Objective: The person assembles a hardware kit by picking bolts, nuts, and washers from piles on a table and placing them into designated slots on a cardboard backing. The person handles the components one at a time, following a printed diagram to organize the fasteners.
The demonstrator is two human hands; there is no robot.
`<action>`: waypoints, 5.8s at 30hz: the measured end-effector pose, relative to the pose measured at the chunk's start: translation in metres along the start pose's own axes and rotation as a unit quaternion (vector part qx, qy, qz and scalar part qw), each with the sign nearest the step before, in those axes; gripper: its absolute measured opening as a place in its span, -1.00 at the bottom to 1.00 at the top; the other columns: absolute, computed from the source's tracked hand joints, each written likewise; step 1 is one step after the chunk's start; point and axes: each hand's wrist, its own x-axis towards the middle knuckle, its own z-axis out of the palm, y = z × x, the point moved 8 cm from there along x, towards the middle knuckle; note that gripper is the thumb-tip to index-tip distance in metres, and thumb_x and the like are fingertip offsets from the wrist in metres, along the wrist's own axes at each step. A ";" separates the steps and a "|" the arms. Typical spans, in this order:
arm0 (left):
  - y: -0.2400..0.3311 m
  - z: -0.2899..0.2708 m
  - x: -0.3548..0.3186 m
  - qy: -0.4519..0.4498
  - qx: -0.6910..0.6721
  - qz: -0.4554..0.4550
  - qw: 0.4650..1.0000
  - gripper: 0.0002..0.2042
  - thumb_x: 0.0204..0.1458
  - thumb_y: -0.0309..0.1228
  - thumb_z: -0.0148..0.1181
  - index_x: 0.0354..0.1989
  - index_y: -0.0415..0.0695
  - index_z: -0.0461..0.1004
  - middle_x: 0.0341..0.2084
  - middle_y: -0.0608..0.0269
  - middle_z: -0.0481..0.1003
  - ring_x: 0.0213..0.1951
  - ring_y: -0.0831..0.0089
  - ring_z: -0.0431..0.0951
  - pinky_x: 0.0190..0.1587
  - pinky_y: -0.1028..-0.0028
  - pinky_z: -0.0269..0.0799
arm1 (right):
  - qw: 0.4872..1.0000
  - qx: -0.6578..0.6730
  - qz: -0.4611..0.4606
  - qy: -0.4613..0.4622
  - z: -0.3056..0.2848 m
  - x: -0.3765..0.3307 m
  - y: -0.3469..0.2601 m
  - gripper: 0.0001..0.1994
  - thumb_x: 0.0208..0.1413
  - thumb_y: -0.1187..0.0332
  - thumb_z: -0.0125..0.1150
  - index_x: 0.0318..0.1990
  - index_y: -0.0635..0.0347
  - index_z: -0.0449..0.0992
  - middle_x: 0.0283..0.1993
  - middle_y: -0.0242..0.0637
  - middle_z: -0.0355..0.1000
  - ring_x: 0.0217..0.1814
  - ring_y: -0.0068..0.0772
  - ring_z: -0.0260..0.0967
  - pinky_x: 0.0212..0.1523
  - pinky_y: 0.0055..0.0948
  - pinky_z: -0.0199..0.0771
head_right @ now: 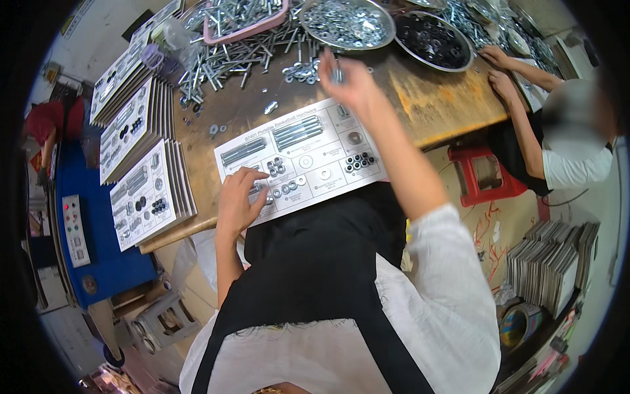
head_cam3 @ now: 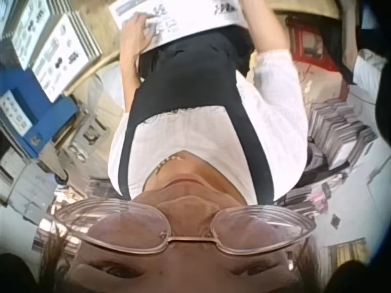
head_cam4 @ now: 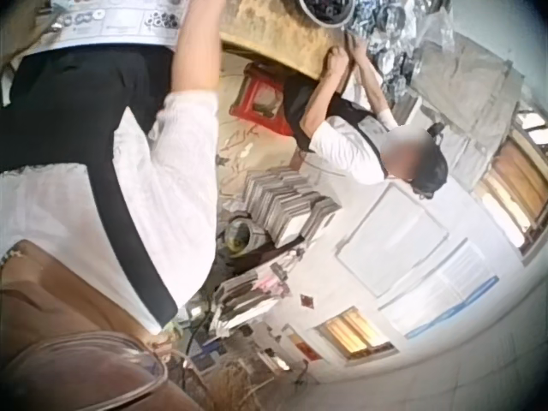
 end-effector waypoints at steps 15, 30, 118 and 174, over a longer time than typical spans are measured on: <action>-0.105 -0.007 -0.092 0.150 -0.052 -0.238 0.958 -0.74 0.09 -0.50 0.15 -0.03 -0.19 0.49 -0.41 0.13 0.52 -0.38 0.41 0.51 -0.29 0.45 0.41 | 0.188 -0.795 -0.472 0.331 0.068 -0.043 -0.322 -0.55 0.07 0.12 0.15 0.08 0.16 0.46 0.00 0.10 0.44 0.09 0.11 0.37 0.11 -0.08 0.36; -0.134 0.023 -0.090 0.293 -0.026 -0.180 0.939 -0.90 0.10 -0.50 0.13 -0.29 -0.17 0.57 -0.49 0.19 0.50 -0.53 0.38 0.46 -0.45 0.44 0.35 | 0.167 -0.825 -0.445 0.305 0.079 -0.016 -0.293 -0.59 -0.13 0.17 0.44 -0.11 0.09 0.58 -0.12 -0.02 0.54 -0.03 0.01 0.48 0.02 -0.13 0.46; 0.046 -0.006 0.086 0.165 -0.167 -0.108 0.966 -0.71 0.00 -0.40 0.26 -0.09 -0.18 0.48 -0.25 -0.06 0.47 -0.19 -0.02 0.48 -0.13 0.24 0.41 | 0.991 -0.101 -0.091 -0.013 -0.051 -0.048 0.126 -0.73 0.33 0.16 -0.15 -0.25 0.13 0.41 0.13 -0.35 0.45 0.18 -0.26 0.34 0.21 -0.17 0.31; 0.038 -0.015 0.036 0.004 -0.409 -0.030 0.912 -0.62 -0.29 -0.48 0.48 -0.19 -0.13 0.60 -0.50 0.41 0.36 -0.40 0.54 0.35 -0.34 0.56 0.29 | 0.621 -0.766 0.033 -0.165 -0.020 -0.139 0.134 -0.71 -0.06 0.32 0.44 -0.19 0.27 0.63 -0.45 -0.48 0.45 -0.44 -0.73 0.18 -0.44 -0.61 0.20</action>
